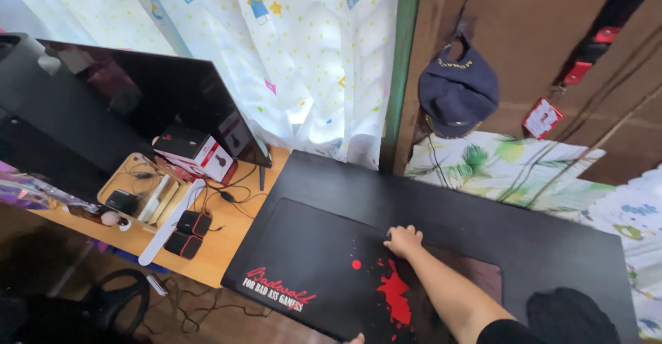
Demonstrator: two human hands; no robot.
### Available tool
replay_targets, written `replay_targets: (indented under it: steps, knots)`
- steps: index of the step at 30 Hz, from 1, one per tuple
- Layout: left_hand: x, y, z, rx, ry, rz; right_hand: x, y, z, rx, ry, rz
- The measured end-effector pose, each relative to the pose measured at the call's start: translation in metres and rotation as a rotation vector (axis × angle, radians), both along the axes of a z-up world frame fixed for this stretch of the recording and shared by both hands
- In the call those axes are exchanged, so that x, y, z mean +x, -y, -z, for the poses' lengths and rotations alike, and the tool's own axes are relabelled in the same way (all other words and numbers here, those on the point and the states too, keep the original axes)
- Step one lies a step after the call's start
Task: Relocating a monitor and desk lamp to clean and wipe down a wooden desk.
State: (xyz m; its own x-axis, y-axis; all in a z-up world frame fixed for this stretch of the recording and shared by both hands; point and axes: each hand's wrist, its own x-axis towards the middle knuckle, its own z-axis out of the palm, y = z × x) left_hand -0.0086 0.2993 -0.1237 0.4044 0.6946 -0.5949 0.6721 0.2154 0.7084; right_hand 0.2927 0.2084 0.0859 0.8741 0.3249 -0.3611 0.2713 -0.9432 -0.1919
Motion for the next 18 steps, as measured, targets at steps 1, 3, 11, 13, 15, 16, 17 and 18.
replay_targets:
  steps: [1,3,11,13,15,16,17,18]
  knots:
    - [0.002,0.002,-0.001,0.034,0.005,-0.024,0.003,0.006,0.009,-0.010,-0.040,-0.010]
    - [0.000,-0.001,-0.009,0.037,0.173,-0.068,0.026,0.012,0.012,0.058,-0.071,-0.055]
    - [-0.022,-0.059,-0.202,0.408,0.454,0.088,0.065,0.085,-0.052,0.510,-0.076,-0.200]
    - [-0.032,-0.058,-0.314,0.546,0.716,0.066,0.053,0.107,-0.095,0.851,-0.343,0.014]
    - [-0.021,-0.077,-0.330,0.611,0.774,0.093,0.022,0.128,-0.155,0.840,-0.304,0.088]
    - [-0.013,-0.088,-0.338,0.687,0.832,0.107,0.008,0.136,-0.186,0.833,-0.266,0.147]
    - [-0.004,-0.091,-0.354,0.678,0.836,0.119,0.000,0.145,-0.197,0.831,-0.261,0.162]
    - [0.007,-0.095,-0.371,0.682,0.879,0.149,-0.008,0.154,-0.208,0.990,-0.259,0.129]
